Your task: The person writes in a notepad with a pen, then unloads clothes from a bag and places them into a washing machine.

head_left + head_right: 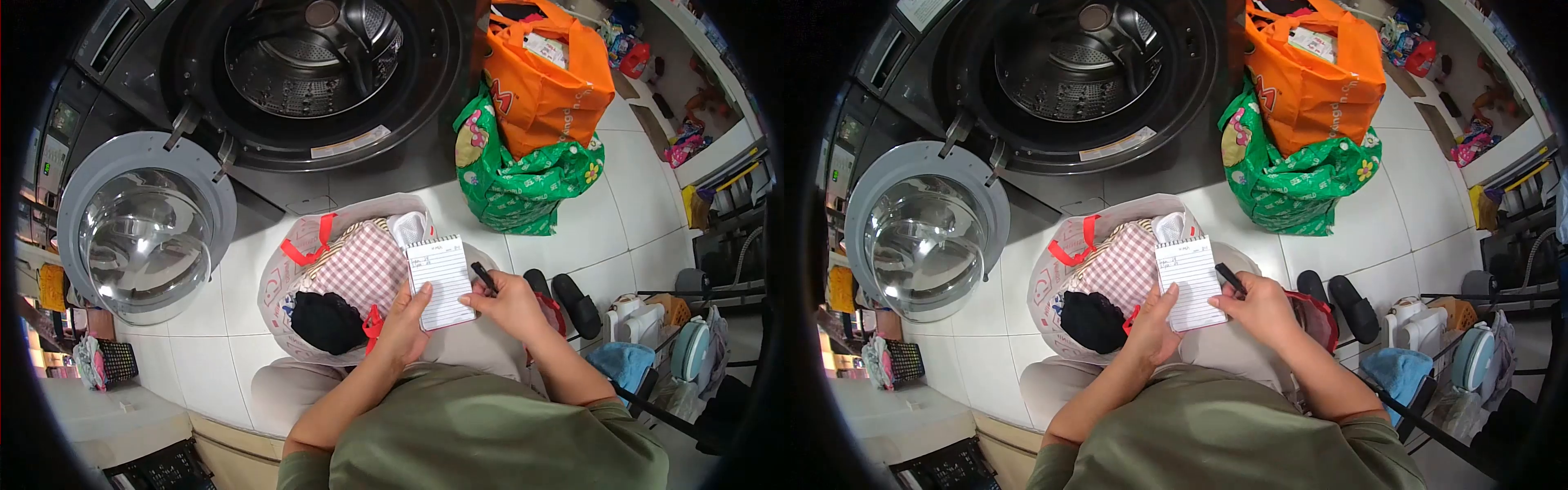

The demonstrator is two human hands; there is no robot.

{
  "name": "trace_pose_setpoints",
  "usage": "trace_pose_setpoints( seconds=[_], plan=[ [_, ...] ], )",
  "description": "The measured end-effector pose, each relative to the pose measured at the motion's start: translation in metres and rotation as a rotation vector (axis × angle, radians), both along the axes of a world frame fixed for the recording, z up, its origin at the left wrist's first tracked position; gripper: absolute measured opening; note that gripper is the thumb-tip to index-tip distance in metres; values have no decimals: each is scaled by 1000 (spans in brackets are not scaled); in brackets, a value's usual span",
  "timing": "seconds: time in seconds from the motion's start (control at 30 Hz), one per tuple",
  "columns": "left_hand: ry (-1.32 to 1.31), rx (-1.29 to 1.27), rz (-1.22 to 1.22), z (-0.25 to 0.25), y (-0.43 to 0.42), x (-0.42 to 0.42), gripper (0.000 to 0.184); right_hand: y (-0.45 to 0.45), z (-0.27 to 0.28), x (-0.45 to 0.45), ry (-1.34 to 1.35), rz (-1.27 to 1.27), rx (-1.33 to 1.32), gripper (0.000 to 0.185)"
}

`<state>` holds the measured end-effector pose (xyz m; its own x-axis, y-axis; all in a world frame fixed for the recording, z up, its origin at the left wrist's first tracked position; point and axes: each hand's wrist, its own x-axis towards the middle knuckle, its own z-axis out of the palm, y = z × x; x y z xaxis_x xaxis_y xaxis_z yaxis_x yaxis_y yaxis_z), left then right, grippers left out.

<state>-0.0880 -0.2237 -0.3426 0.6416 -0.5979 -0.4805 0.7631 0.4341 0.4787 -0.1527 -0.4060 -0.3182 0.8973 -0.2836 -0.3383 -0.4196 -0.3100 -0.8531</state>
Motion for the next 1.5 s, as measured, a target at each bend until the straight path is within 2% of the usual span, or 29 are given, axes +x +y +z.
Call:
trace_pose_setpoints(
  seconds=[0.1,0.2,0.23,0.33,0.5,0.6,0.67,0.9,1.0,1.1,1.4,1.5],
  plan=[
    [20,-38,16,-1,2,1,33,-7,2,7,43,-18,178,21],
    [-47,20,45,-4,2,1,34,-6,15,8,-63,-42,-27,17],
    [-73,55,54,-5,2,1,33,-6,7,6,-175,-53,-58,17],
    [-82,70,79,-1,1,3,32,-8,18,2,-369,103,-161,23],
    [-44,54,40,-3,3,5,33,-4,25,-4,-295,338,-252,46],
    [-7,-40,32,-3,5,7,36,-3,19,-2,-359,300,-316,51],
    [-11,-64,29,-1,7,7,38,-5,17,1,-358,304,-267,53],
    [-141,-76,-2,6,10,8,37,4,29,6,-318,274,-267,55],
    [-134,-48,-2,8,9,9,36,8,34,7,-391,335,-403,56],
    [-108,-22,-6,10,10,10,35,8,27,9,-451,385,-324,56],
    [-146,20,-88,5,16,8,33,6,42,10,-206,322,-87,51],
    [-156,18,-88,11,14,10,30,4,41,11,-221,324,-61,48]
  ],
)
